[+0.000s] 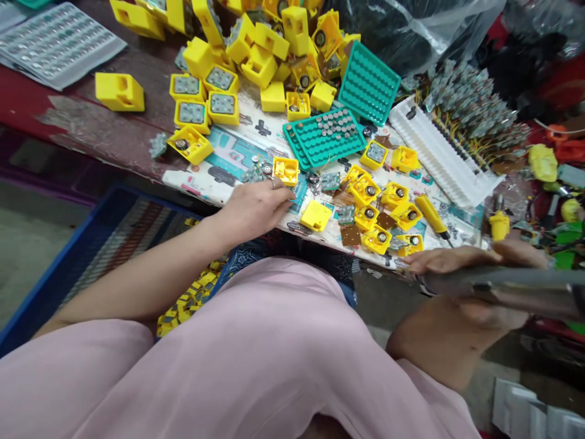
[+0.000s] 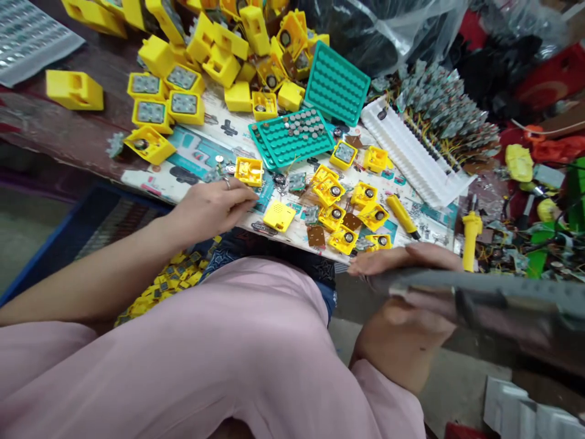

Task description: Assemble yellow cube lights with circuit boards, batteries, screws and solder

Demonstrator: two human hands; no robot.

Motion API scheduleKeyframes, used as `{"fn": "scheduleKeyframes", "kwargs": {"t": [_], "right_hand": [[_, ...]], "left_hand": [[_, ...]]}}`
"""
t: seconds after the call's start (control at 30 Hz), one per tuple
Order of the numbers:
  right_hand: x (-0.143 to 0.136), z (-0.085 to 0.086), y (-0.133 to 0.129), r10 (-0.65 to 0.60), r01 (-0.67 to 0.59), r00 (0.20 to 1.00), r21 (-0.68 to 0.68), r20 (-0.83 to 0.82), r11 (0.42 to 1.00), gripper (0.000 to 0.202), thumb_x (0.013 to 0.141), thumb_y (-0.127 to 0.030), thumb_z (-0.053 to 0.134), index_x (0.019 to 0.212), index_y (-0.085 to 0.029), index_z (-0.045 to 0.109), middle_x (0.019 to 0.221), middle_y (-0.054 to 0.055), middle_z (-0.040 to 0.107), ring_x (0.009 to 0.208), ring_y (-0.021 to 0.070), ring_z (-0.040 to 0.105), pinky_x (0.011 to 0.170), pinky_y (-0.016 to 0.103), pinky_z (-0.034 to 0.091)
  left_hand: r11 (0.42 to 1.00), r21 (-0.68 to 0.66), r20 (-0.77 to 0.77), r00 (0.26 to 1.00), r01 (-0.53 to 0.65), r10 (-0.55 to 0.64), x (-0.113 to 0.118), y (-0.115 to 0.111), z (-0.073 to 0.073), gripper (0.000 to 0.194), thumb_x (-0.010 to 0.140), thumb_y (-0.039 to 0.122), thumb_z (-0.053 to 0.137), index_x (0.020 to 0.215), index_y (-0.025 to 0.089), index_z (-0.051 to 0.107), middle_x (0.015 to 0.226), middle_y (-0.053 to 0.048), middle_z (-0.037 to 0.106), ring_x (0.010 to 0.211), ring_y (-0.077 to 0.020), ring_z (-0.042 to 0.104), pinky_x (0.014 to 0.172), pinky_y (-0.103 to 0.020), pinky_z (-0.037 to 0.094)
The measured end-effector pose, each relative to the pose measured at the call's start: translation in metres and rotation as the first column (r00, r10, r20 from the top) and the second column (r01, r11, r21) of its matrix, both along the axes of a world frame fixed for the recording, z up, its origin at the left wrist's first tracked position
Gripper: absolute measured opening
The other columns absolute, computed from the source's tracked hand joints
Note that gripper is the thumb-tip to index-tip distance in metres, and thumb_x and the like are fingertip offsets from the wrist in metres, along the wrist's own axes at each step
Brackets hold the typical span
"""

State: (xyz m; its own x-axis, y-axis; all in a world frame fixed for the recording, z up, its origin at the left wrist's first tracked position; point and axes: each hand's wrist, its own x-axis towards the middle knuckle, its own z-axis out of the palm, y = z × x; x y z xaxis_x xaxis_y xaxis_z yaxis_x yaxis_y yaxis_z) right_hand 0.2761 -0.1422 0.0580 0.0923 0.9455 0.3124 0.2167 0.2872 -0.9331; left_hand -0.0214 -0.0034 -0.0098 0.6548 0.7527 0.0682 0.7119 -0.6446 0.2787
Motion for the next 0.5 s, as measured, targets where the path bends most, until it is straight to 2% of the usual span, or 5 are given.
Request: {"fn": "scheduleKeyframes", "kwargs": {"t": [0.1,0.2,0.3,0.4,0.5], "right_hand": [[-0.019,0.003,0.02,0.007,-0.002,0.999,0.166,-0.034,0.986,0.07,0.066,-0.036,0.085,0.131,-0.028,0.062,0.075,0.003,0.074,0.061,0.0239,0.071,0.055,0.041,0.063],[-0.019,0.007,0.025,0.244,-0.229,0.969,0.241,-0.033,0.943,0.07,0.072,-0.045,0.078,0.137,-0.028,0.058,0.07,0.0,0.071,0.059,0.0205,0.067,0.067,0.045,0.065],[-0.017,0.004,0.023,0.404,-0.398,0.914,0.253,0.029,0.882,0.063,0.077,-0.042,0.071,0.137,-0.028,0.057,0.08,0.005,0.075,0.069,0.0237,0.072,0.074,0.049,0.064],[-0.026,-0.005,0.027,0.558,-0.534,0.829,0.278,-0.012,0.799,0.065,0.079,-0.04,0.069,0.139,-0.021,0.053,0.066,0.003,0.073,0.064,0.022,0.072,0.075,0.044,0.064],[-0.043,-0.011,0.043,0.501,-0.442,0.85,0.296,-0.162,0.847,0.058,0.077,-0.041,0.069,0.131,-0.024,0.057,0.058,-0.003,0.066,0.073,0.0214,0.072,0.092,0.047,0.06]], "left_hand": [[0.998,0.055,-0.114,0.993,-0.022,0.029,0.013,-0.007,-0.003,0.025,0.095,0.027,0.049,0.103,0.018,0.071,0.102,-0.008,0.073,0.083,-0.0257,0.072,0.053,-0.03,0.043],[0.991,0.137,-0.115,0.993,-0.007,0.023,0.014,-0.009,-0.006,0.022,0.094,0.02,0.048,0.094,0.017,0.07,0.093,-0.009,0.073,0.078,-0.0245,0.072,0.05,-0.029,0.038],[0.988,0.152,0.095,0.995,-0.008,-0.006,0.003,-0.009,-0.007,0.022,0.094,0.019,0.047,0.089,0.015,0.068,0.084,-0.007,0.074,0.076,-0.0211,0.072,0.056,-0.027,0.044],[0.999,0.04,0.428,0.903,0.018,-0.034,-0.006,-0.016,-0.006,0.018,0.094,0.021,0.051,0.091,0.016,0.067,0.079,-0.002,0.074,0.068,-0.0134,0.069,0.062,-0.023,0.049],[0.994,-0.033,0.593,0.803,0.109,-0.068,-0.002,-0.028,-0.004,0.015,0.095,0.022,0.054,0.099,0.017,0.068,0.083,-0.001,0.076,0.07,-0.01,0.07,0.064,-0.019,0.05]]}}
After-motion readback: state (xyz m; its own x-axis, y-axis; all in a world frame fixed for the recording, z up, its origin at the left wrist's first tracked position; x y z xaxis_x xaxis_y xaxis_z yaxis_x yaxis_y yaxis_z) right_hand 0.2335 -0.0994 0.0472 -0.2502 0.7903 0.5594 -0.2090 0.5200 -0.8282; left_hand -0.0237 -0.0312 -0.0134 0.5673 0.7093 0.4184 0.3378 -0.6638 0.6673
